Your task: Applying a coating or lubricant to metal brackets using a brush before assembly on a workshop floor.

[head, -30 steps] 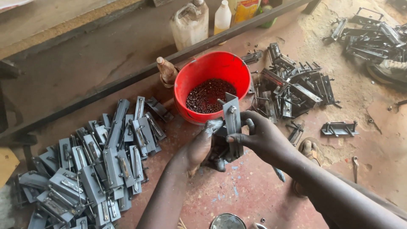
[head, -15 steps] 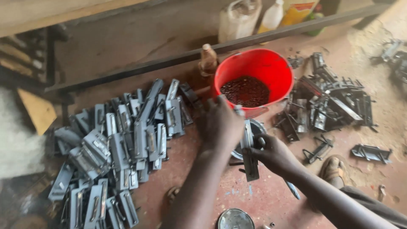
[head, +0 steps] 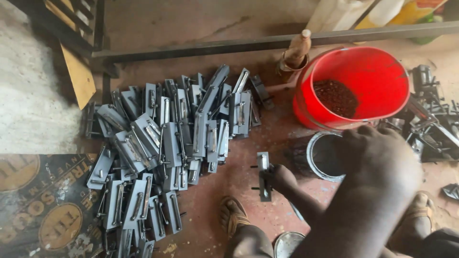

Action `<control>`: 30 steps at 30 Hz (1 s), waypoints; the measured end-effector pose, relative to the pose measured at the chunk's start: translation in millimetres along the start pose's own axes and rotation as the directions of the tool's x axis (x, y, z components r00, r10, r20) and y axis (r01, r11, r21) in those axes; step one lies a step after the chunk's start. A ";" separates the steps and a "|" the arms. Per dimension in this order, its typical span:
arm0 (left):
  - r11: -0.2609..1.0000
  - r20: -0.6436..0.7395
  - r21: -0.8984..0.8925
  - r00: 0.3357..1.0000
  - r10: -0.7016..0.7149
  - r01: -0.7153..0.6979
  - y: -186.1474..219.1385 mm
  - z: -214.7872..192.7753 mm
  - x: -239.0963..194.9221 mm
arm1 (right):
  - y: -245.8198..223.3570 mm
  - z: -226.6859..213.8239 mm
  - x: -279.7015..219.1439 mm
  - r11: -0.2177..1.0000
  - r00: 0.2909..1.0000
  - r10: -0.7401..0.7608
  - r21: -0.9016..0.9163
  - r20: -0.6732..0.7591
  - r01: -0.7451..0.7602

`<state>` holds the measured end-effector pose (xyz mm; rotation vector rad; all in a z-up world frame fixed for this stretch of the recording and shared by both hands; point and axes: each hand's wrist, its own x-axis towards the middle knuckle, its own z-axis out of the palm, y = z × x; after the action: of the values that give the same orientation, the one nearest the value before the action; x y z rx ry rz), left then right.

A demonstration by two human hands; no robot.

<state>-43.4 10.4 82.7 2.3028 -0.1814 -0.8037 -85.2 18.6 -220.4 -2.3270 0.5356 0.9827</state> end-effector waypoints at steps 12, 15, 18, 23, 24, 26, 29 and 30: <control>1.000 -0.284 0.031 0.959 0.014 -0.005 -34.1 3.0 3.1 | 6.9 117.3 114.9 0.936 0.967 -0.247 0.243 -0.058 0.254; 0.997 -0.331 0.061 0.942 0.056 -0.038 -18.4 18.1 0.6 | 6.4 79.8 56.9 0.940 0.952 -0.304 0.158 -0.017 0.303; 0.990 -0.348 0.091 0.928 0.137 -0.112 11.0 45.5 2.6 | 74.7 96.8 61.3 0.962 0.970 -0.241 0.145 0.036 0.233; 0.969 -0.139 0.051 0.959 0.248 -0.243 31.8 103.4 34.6 | 214.2 10.3 72.5 0.896 0.985 0.120 0.441 -0.124 -0.053; 0.979 0.037 0.017 0.979 0.202 -0.202 21.1 112.6 53.4 | 240.5 -4.3 71.3 0.854 0.971 0.199 0.510 -0.134 -0.105; 0.973 0.083 0.126 0.980 0.184 -0.193 18.0 106.2 58.0 | 290.3 -28.9 71.3 0.748 0.930 0.342 0.637 -0.135 -0.183; 0.932 0.139 0.342 0.987 0.080 -0.124 23.9 98.1 57.0 | 354.7 -53.7 78.6 0.554 0.854 0.512 0.795 -0.090 -0.248; 0.894 0.158 0.443 0.988 0.002 -0.072 27.9 93.8 55.0 | 372.8 -59.9 82.0 0.482 0.827 0.558 0.836 -0.064 -0.261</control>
<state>-52.8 -81.7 19.2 2.6526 -0.5282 -1.0037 -204.3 -316.9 -370.6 -1.5012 1.4223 0.3455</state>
